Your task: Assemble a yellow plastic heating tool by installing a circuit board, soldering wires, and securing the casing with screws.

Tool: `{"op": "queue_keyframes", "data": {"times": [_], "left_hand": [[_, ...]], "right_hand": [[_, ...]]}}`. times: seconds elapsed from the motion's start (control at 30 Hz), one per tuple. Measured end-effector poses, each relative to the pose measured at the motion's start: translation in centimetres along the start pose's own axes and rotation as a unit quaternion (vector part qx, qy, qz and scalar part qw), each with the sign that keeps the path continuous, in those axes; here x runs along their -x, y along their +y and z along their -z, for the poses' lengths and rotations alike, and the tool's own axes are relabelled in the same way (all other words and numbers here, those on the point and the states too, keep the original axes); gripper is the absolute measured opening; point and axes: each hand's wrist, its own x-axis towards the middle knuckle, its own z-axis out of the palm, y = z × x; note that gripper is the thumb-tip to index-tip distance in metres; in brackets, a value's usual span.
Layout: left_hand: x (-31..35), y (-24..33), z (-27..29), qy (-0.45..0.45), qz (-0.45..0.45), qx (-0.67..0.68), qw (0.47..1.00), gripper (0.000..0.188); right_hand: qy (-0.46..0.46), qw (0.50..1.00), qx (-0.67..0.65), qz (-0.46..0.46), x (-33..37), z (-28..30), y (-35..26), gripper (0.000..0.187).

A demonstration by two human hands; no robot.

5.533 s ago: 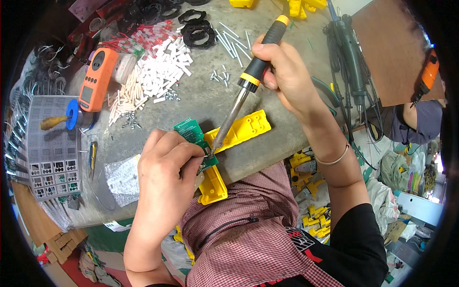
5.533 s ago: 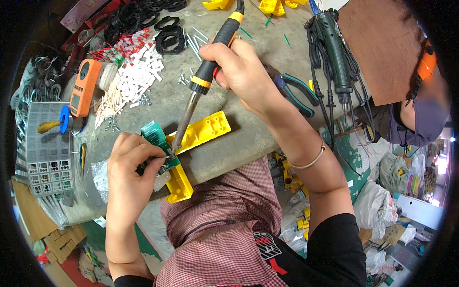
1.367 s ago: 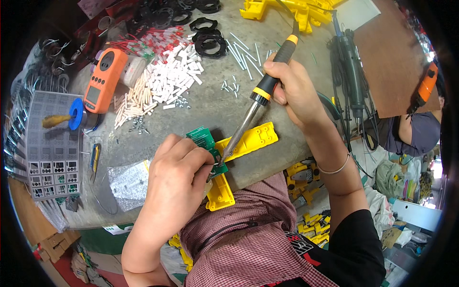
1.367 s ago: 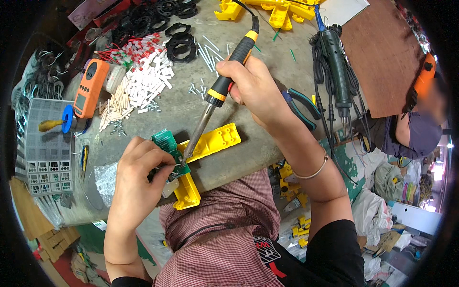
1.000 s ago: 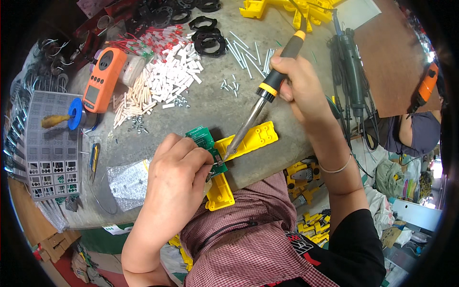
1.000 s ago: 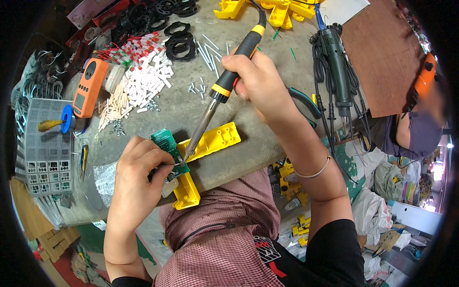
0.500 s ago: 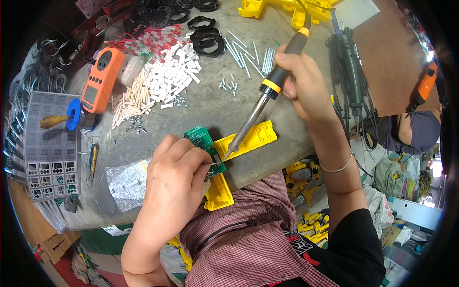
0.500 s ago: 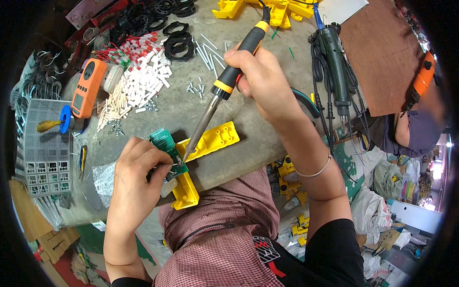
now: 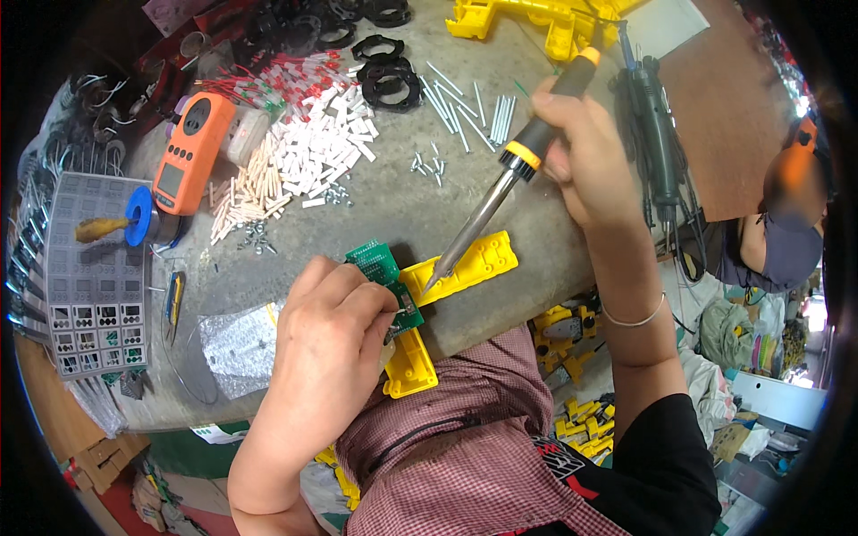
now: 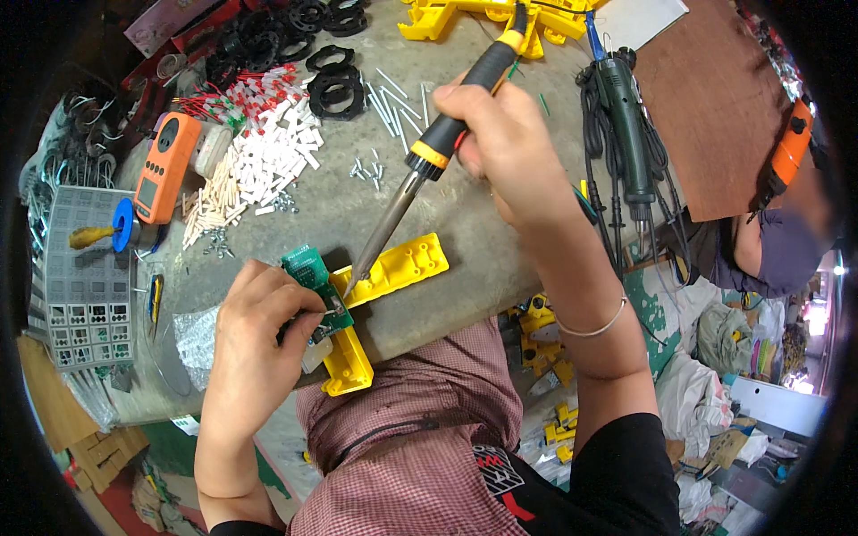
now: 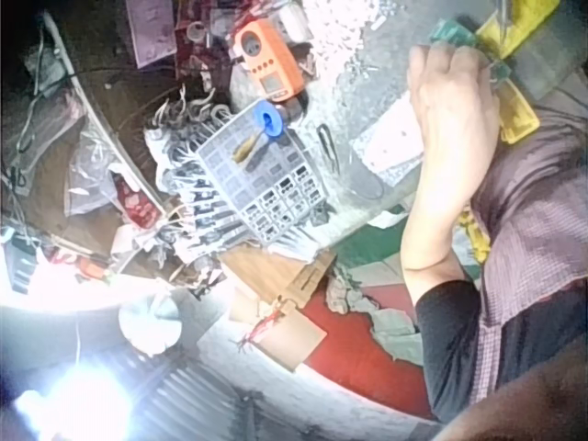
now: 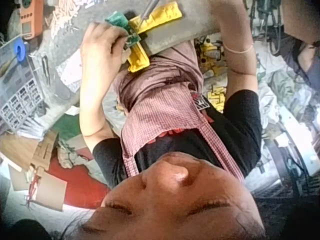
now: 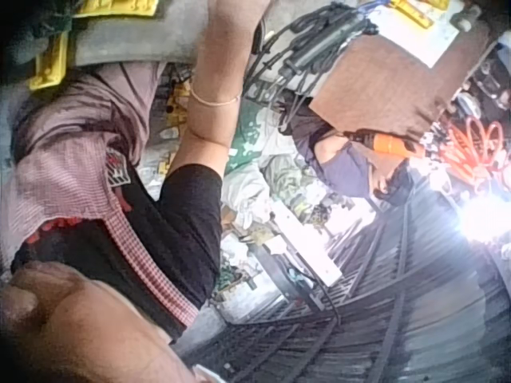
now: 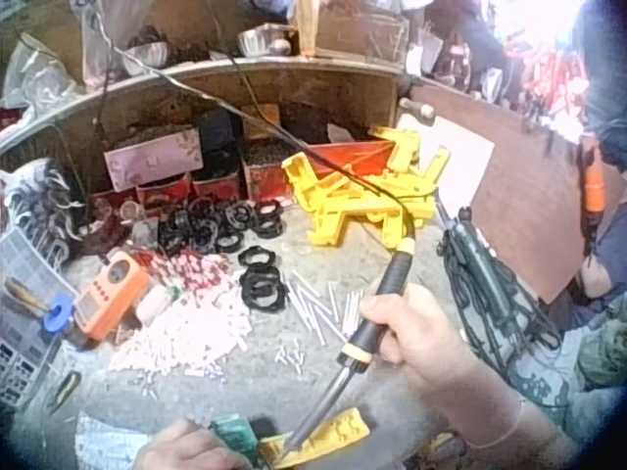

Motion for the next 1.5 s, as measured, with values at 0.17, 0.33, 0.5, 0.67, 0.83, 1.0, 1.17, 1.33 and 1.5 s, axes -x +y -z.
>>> {"op": "queue_keyframes", "data": {"times": [0.17, 0.33, 0.5, 0.67, 0.83, 1.0, 1.17, 1.33, 1.5], "left_hand": [[0.2, -0.1, 0.1, -0.003, -0.001, 0.006, 1.000, 0.013], [1.1, -0.7, 0.3, 0.010, -0.010, 0.009, 1.000, 0.012], [0.8, -0.5, 0.0, 0.009, -0.036, -0.006, 0.999, 0.012], [0.2, -0.3, -0.5, -0.011, -0.040, -0.008, 0.999, 0.014], [1.5, -0.9, -0.4, 0.007, -0.058, -0.021, 0.998, 0.031], [2.8, -1.8, 1.5, -0.002, -0.121, -0.075, 0.990, 0.048], [4.2, -2.5, 0.9, -0.014, -0.107, -0.114, 0.988, 0.068], [2.8, -2.8, 0.1, -0.014, -0.155, -0.095, 0.983, 0.060], [3.9, -2.1, 0.4, -0.027, -0.123, -0.107, 0.986, 0.056]], "right_hand": [[0.060, 0.989, 0.052, 0.128, -1.9, -1.4, -3.2, 0.023], [-0.053, 0.967, 0.031, 0.248, -6.2, -10.7, -3.7, 0.022], [-0.116, 0.912, 0.081, 0.384, -12.6, -18.0, 0.6, 0.017], [-0.081, 0.830, 0.328, 0.444, -17.1, -19.9, 5.1, 0.036], [-0.123, 0.860, 0.402, 0.289, -13.3, -17.1, 3.9, 0.041], [-0.085, 0.823, 0.403, 0.392, -4.5, -5.6, 0.3, 0.037], [0.254, 0.828, 0.492, 0.093, -0.5, 13.5, -5.4, 0.028], [0.240, 0.690, 0.682, -0.026, 3.5, 31.0, -1.9, 0.044], [0.290, 0.660, 0.689, 0.077, 1.1, 32.0, -0.3, 0.038]]}}
